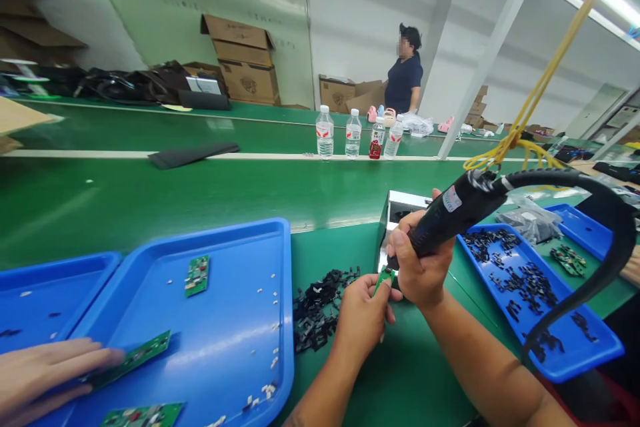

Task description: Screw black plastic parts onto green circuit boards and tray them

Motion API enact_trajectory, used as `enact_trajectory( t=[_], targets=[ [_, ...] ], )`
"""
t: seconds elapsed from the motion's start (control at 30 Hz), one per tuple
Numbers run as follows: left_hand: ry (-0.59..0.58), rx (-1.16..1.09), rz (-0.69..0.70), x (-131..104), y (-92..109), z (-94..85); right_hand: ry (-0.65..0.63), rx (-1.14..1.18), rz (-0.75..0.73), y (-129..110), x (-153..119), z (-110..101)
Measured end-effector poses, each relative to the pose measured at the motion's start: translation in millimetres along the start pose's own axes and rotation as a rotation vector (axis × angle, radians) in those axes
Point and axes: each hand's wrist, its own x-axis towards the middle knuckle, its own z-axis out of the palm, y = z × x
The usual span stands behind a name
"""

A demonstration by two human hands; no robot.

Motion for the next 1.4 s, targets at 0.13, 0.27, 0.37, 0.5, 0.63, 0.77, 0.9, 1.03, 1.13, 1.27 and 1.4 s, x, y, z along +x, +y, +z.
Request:
enact_trajectory(
  t=[0.13,0.27,0.37,0.5,0.63,0.77,0.9,1.03,1.13,1.27,1.4],
  targets=[
    [0.013,0.001,-0.016,0.0,1.1,0.3,-0.096,-0.011,0.025,-2.7,1.1,1.5],
    [0.02,0.011,-0.009,0.2,1.8,0.5,-0.142,-0.04,0.052,-2.2,2.0,5.3],
    [0.018,0.025,0.008,0.2,1.9,0.2,-0.178,-0.035,0.066,-0.1,3.4,6.8],
    [0.017,0.04,0.027,0.7,-1.2,-0.7,-0.147,0.011,0.069,-1.2,9.4,-2.2],
    [0.006,0.037,0.071,2.1,-7.7,-2.0,0.033,0.096,0.006,-11.3,13.7,-26.8],
    [0.002,0.04,0.104,3.2,-12.5,-4.0,0.106,0.025,0.012,-17.0,3.2,-51.7],
    [0.031,0.039,0.13,2.4,-12.6,-5.9,0.089,0.005,0.095,-7.3,-23.2,-63.2],
    [0.047,0.05,0.161,-2.9,-8.2,-6.8,0.018,-0.005,0.145,9.6,-53.5,-64.6],
    [0.075,0.047,0.215,-7.9,-3.8,-7.3,-0.061,-0.033,0.166,19.9,-70.1,-63.8],
    [0.105,0.076,0.271,-11.8,0.9,-8.7,-0.076,-0.027,0.174,21.2,-72.7,-62.7],
    [0.058,0.165,0.307,-12.5,1.4,-9.5,0.03,0.033,0.196,4.3,-54.1,-63.6]
  ],
)
